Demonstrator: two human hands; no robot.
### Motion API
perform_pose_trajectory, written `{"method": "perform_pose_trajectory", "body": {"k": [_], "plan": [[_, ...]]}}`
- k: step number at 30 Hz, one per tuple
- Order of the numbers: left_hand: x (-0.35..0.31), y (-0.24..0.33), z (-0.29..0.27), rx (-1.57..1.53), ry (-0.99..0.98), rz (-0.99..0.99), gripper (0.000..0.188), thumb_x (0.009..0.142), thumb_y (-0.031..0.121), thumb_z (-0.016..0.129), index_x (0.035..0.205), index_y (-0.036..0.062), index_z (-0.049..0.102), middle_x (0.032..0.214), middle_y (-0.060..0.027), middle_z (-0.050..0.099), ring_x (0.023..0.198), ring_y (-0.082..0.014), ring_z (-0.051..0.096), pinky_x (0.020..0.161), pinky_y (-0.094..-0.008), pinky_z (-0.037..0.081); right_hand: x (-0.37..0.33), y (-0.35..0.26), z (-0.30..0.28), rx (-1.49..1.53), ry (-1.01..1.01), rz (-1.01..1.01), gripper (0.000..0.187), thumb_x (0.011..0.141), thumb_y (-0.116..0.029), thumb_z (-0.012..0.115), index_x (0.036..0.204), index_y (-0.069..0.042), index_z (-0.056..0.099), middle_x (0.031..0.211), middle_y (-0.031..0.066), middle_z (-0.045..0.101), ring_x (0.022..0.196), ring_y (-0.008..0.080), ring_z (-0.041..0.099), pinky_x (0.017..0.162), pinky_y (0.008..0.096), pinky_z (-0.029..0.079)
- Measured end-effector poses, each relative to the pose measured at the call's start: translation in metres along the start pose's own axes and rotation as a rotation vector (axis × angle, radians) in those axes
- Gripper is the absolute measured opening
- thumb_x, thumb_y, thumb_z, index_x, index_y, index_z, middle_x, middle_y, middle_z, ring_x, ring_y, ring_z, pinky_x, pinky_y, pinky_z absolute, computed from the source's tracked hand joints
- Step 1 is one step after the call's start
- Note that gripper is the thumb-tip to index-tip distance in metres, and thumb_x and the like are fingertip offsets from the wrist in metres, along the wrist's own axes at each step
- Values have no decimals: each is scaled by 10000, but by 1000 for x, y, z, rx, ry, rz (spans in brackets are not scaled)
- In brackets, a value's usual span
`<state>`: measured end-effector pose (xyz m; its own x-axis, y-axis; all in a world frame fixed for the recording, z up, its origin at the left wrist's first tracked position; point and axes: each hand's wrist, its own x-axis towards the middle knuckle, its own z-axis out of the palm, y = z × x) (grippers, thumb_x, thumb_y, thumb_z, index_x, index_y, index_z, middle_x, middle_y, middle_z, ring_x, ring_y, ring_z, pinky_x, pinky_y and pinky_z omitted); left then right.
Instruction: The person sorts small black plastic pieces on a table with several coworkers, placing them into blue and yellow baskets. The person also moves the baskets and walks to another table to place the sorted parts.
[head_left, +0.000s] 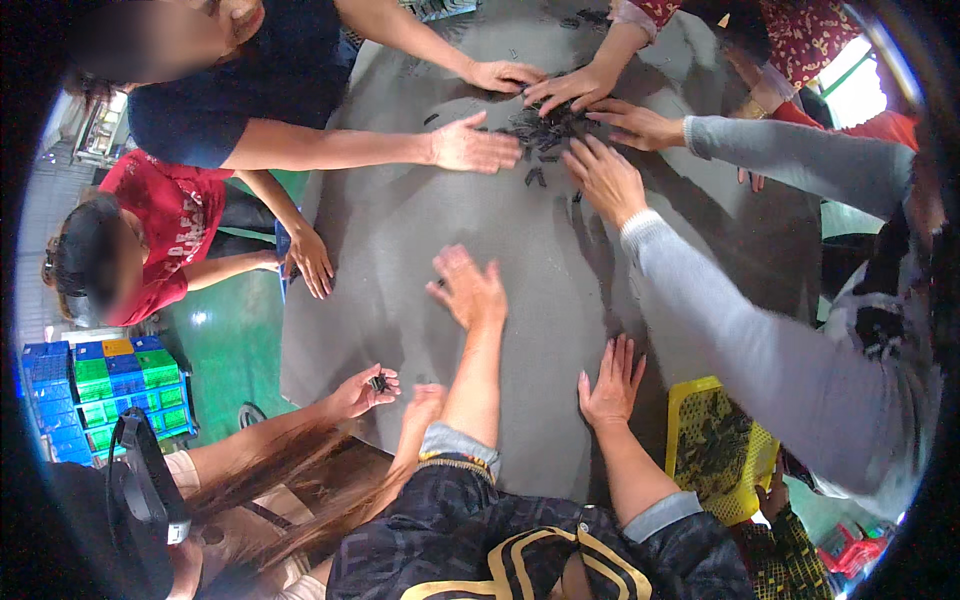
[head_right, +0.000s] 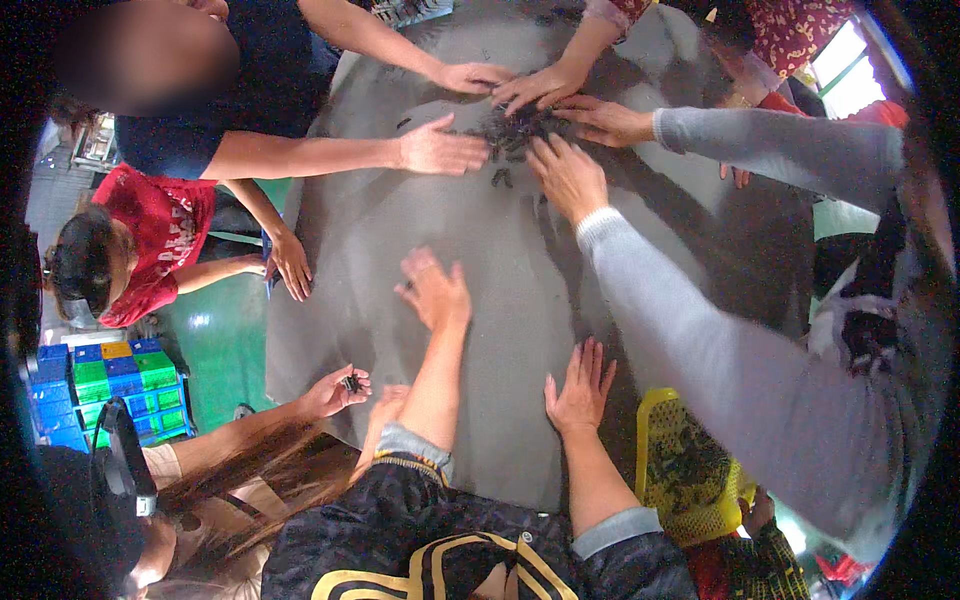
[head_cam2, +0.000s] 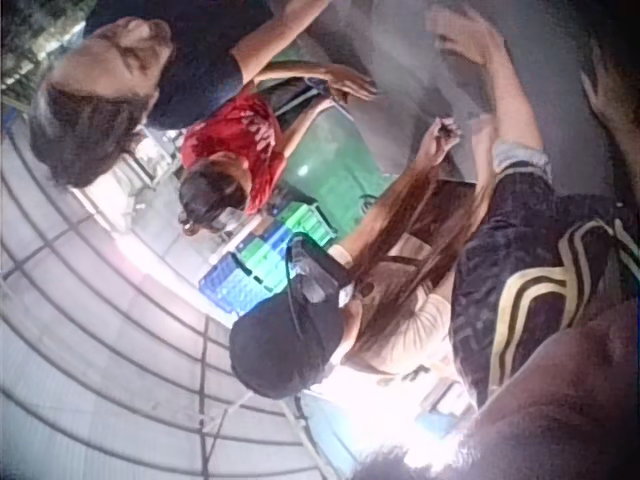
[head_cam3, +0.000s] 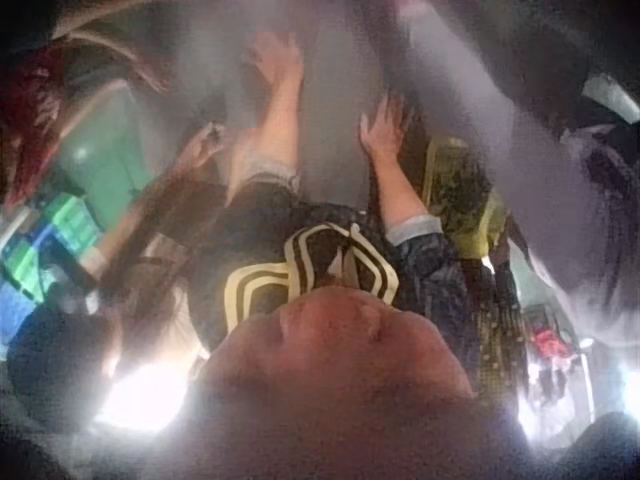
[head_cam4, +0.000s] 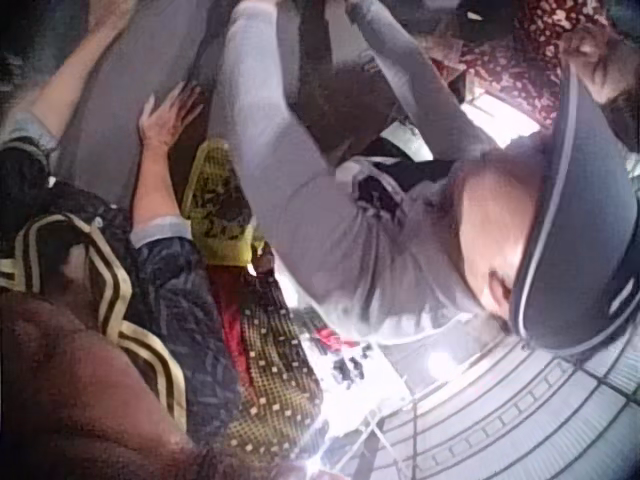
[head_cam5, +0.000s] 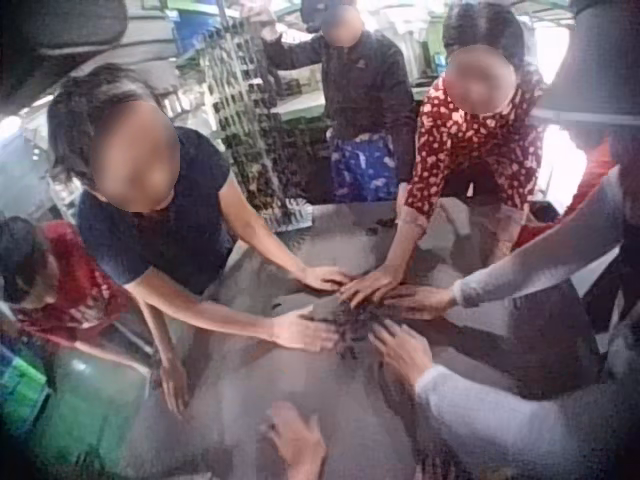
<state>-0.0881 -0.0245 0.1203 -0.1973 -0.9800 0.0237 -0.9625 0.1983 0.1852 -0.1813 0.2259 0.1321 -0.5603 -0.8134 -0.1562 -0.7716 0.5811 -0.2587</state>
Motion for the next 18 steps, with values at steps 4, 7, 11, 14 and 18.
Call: {"method": "perform_pose_trajectory", "body": {"k": [4, 7, 11, 14, 18], "plan": [[-51, -18, -11, -134, 41, 76, 705, 927, 396, 485, 1490, 61, 224, 1569, -139, 160, 1455, -319, 99, 1128, -598, 38, -5, 5, 1, -35, -2, 11, 766, 843, -394, 564, 1435, 12, 296, 1536, 180, 211, 1435, 315, 173, 1153, 551, 100], [-112, 10, -27, -205, -252, 298, 700, 915, 361, 514, 1486, 65, 236, 1563, -145, 177, 1450, -333, 121, 1131, -596, 47, -2, 5, 3, -24, 24, -14, 777, 838, -377, 572, 1437, 24, 281, 1538, 185, 205, 1434, 323, 169, 1154, 547, 94], [-142, -2, -11, -96, -282, 308, 688, 923, 378, 503, 1493, 99, 238, 1569, -91, 186, 1457, -293, 113, 1139, -581, 66, 0, 3, 2, -65, -46, -28, 750, 856, -407, 545, 1438, 2, 307, 1547, 163, 202, 1436, 301, 176, 1153, 536, 110], [-140, 3, -10, -84, -270, 295, 664, 923, 362, 506, 1487, 111, 260, 1569, -72, 194, 1454, -280, 131, 1144, -569, 81, -3, 5, 2, -83, -34, -143, 734, 861, -399, 538, 1439, -6, 314, 1545, 154, 217, 1433, 296, 191, 1150, 532, 125], [-142, 3, -2, -114, -214, 311, 628, 922, 344, 507, 1471, 120, 302, 1566, -55, 210, 1455, -270, 134, 1146, -564, 84, -18, -5, -1, 65, -158, -380, 722, 870, -404, 536, 1448, -31, 313, 1539, 137, 245, 1424, 287, 225, 1150, 527, 133]]}}
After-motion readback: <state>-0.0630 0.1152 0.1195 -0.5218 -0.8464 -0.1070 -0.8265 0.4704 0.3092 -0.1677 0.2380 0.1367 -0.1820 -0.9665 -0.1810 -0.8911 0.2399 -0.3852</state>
